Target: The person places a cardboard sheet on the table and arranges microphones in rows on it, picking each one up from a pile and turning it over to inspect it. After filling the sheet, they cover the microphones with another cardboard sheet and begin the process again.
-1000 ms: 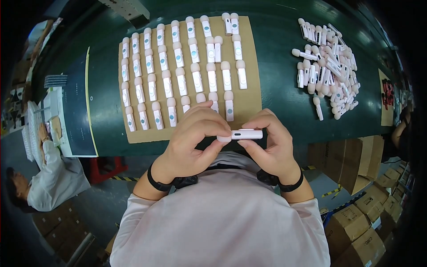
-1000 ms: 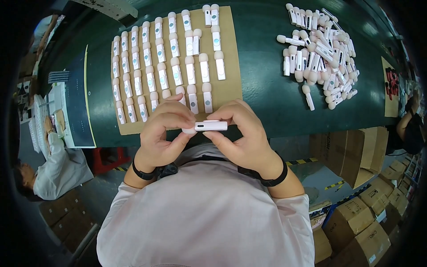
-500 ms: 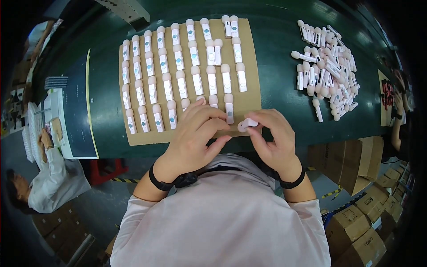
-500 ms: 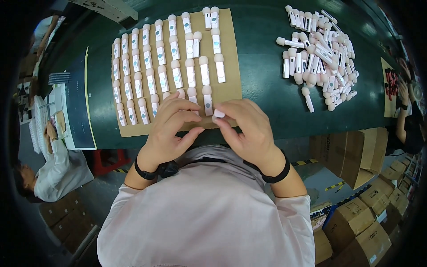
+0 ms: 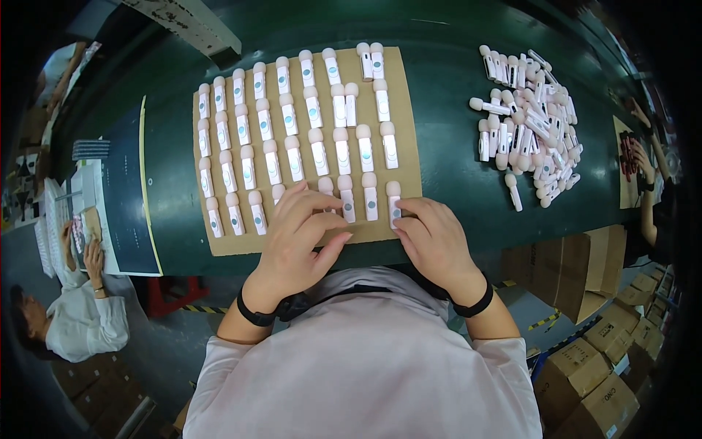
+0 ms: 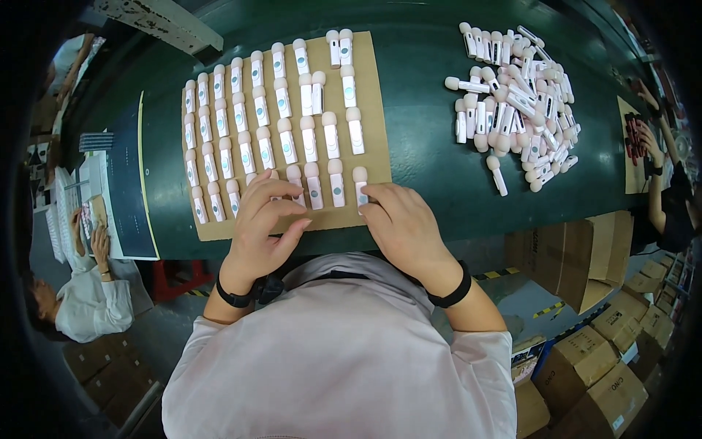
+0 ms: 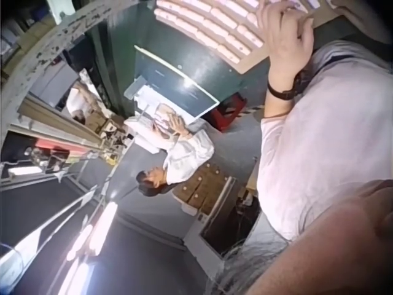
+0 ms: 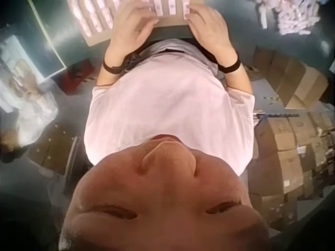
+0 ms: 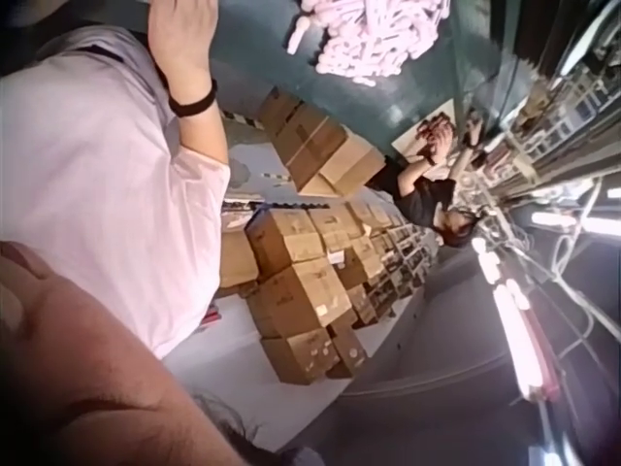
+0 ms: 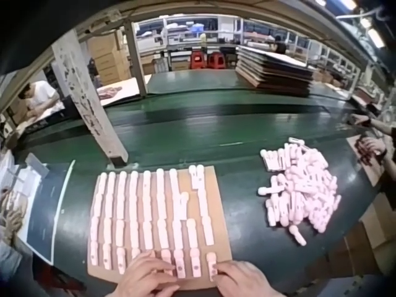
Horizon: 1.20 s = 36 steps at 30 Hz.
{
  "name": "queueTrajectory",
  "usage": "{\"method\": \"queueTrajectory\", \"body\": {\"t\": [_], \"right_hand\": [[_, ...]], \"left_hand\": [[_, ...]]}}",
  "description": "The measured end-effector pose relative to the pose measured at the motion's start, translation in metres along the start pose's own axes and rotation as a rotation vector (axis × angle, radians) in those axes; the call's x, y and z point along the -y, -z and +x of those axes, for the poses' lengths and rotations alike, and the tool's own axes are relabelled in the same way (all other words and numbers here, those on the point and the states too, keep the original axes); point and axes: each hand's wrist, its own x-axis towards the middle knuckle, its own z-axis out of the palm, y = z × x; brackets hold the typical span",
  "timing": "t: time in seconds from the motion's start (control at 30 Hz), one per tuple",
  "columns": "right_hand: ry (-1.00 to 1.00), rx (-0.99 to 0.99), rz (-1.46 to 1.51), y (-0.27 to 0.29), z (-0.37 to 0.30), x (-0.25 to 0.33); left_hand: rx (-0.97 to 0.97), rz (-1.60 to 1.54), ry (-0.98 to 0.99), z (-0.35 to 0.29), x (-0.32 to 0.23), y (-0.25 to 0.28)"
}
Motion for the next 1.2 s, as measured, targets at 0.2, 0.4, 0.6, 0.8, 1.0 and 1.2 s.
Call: {"method": "queueTrajectory", "body": {"t": [0.2, 0.4, 0.6, 0.8, 1.0, 1.2], "right_hand": [[0.002, -0.023, -0.086, -0.002, 0.013, -0.006], [-0.016, -0.036, -0.013, 0.045, 0.020, 0.002], [-0.020, -0.252, -0.021, 0.148, 0.049, -0.013], [0.168, -0.516, -0.268, 0.267, 0.112, -0.009], [0.249, -0.631, -0.434, 0.348, 0.214, -0.013], [0.299, -0.726, -0.803, 0.373, 0.339, -0.019]], "left_hand": [[-0.024, -0.009, 0.001, 0.000, 0.001, 0.003], [-0.065, 0.026, 0.019, 0.002, -0.008, 0.021], [-0.155, -0.001, 0.067, 0.007, -0.005, 0.040], [-0.317, -0.105, 0.121, 0.018, -0.016, 0.063], [-0.380, 0.005, 0.113, 0.024, -0.012, 0.079], [-0.478, 0.025, 0.163, 0.015, -0.007, 0.090]]}}
